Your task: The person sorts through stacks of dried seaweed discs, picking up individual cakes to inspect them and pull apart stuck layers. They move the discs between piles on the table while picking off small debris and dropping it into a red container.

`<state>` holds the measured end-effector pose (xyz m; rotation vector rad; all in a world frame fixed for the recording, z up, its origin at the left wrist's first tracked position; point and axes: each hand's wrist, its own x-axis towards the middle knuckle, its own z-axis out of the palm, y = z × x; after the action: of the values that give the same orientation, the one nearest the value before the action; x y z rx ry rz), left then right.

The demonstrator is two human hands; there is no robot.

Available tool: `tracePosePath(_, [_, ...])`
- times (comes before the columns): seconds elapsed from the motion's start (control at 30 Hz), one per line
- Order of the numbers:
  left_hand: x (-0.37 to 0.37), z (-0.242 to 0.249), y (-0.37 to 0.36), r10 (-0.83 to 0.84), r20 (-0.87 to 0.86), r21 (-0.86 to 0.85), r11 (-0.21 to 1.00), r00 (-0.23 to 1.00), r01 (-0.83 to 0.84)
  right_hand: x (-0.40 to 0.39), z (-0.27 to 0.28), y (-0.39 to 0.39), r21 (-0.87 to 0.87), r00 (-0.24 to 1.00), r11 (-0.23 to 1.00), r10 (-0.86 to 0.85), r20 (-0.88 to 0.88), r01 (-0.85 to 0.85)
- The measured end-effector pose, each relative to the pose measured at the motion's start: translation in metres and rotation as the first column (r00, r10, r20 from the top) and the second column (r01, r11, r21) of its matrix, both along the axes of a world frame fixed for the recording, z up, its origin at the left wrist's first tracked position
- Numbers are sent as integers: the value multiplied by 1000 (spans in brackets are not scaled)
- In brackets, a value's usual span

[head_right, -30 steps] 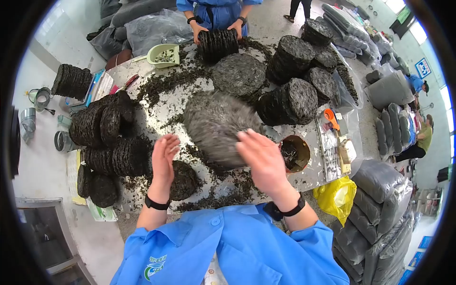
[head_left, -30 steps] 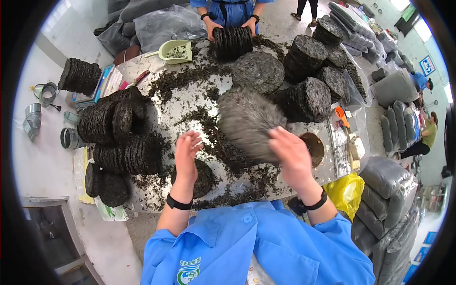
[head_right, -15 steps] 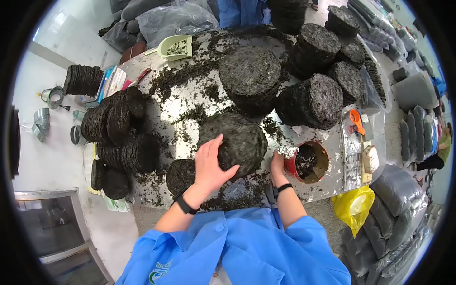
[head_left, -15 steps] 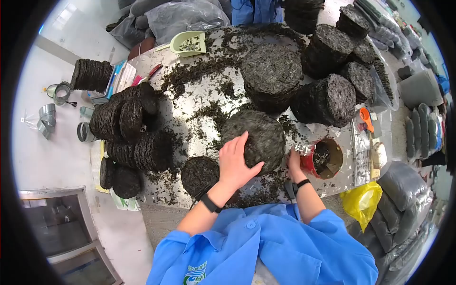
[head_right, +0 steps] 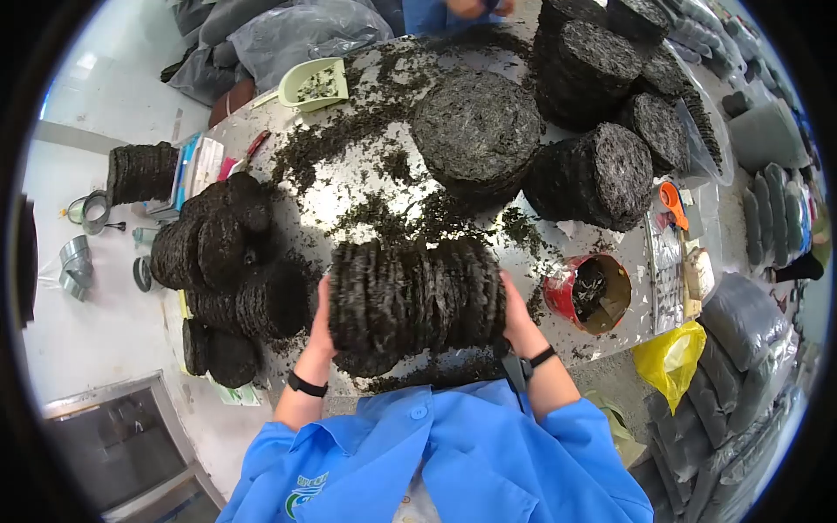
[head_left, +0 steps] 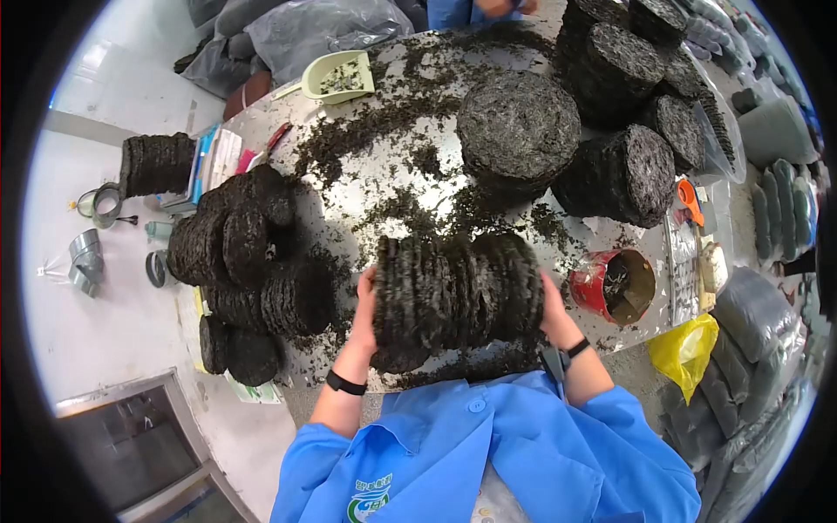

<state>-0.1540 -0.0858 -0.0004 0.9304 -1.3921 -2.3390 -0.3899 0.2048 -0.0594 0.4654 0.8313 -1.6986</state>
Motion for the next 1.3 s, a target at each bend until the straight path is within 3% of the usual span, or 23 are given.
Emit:
tracePosePath(0.07, [-17, 34, -15, 78, 18, 364, 928, 997, -80, -8, 16, 26, -34, 979, 995, -94, -181, 89])
tracePosePath(0.13, [-25, 16, -49, 4, 90, 263, 964, 996, -27, -20, 53, 31, 98, 919, 983, -109, -379, 157])
tracePosePath(0.2, [-20, -36, -83, 26, 272, -46, 999, 962, -14, -43, 30, 45, 176, 969, 967, -149, -198, 184])
tracePosePath(0.33, [-66, -48, -49, -224, 329, 322, 940, 917, 114, -28, -28, 40, 217, 994, 975, -34, -100, 55])
tracePosePath(0.4, [-74, -71, -11, -138, 447, 136, 987, 884, 85, -8, 9, 10, 368, 994, 929, 9, -104, 30])
tracePosePath(0.43, [-67, -71, -5, -96, 318, -69, 990, 943, 124, -1, 23, 12, 361, 987, 930, -18, -160, 75])
tracePosePath(0.47, [-60, -69, -8, -21, 120, 123, 992, 993, 6, -2, -20, 35, 176, 972, 956, -226, -64, 234])
tracePosePath(0.53, [-66, -9, -23, -29, -34, 252, 967, 999, 36, -13, -20, 65, -64, 897, 980, -196, -395, 186])
tracePosePath(0.57, [-56, -23, -35, 6, -17, 213, 977, 1000, -2, -24, 2, 65, -203, 929, 954, -268, -255, 219])
tracePosePath(0.6, [-55, -23, -43, -21, 18, 78, 997, 1000, 19, -26, 5, 67, -14, 886, 957, -272, -375, 288])
tracePosePath(0.67, [-39, -116, -71, -110, 207, -5, 994, 972, 114, -34, -1, 64, 161, 931, 945, -234, -281, 286])
tracePosePath(0.7, [-52, -92, -45, -40, 380, -216, 968, 924, 131, -29, 1, 50, 360, 943, 896, -156, -295, 261])
tracePosePath(0.73, [-49, -126, -38, -92, 326, 26, 996, 941, 89, -21, -20, 54, 324, 973, 922, -166, -163, 212])
tracePosePath(0.8, [-60, -107, 1, -100, 436, -13, 993, 894, 117, -5, 16, 20, 449, 993, 886, -91, -76, 115])
tracePosePath(0.87, [-43, -128, 2, -182, 305, -207, 946, 935, 251, 7, -20, 46, 335, 956, 920, -114, -270, 205])
tracePosePath(0.93, [-57, -52, -1, -74, 61, 155, 986, 995, 64, -4, 23, 50, 146, 774, 970, -61, -630, 194])
tracePosePath(0.97, [-51, -49, -10, -65, 72, 97, 994, 995, 58, -10, 33, 54, 74, 758, 977, -106, -643, 199])
tracePosePath(1.03, [-39, -72, -23, -96, 114, 38, 995, 989, 93, -13, -2, 76, 208, 826, 950, -81, -558, 233])
tracePosePath(1.1, [-26, -143, -31, -238, 386, -149, 937, 891, 315, -7, -20, 74, 388, 921, 899, -42, -388, 204])
tracePosePath(1.13, [-51, -75, 2, -152, 472, 94, 988, 868, 122, -5, -1, 57, 434, 960, 885, -48, -274, 169])
tracePosePath(1.2, [-44, -92, 16, -221, 302, 84, 975, 927, 205, 14, -68, 79, 532, 987, 832, -121, -105, 159])
tracePosePath(1.27, [-36, -60, 20, -54, 97, 358, 934, 994, 16, 15, 15, 69, 192, 931, 927, -273, -240, 321])
tracePosePath(1.3, [-37, -36, 17, -104, 13, 260, 961, 995, 97, 14, 23, 76, 73, 830, 959, -199, -521, 275])
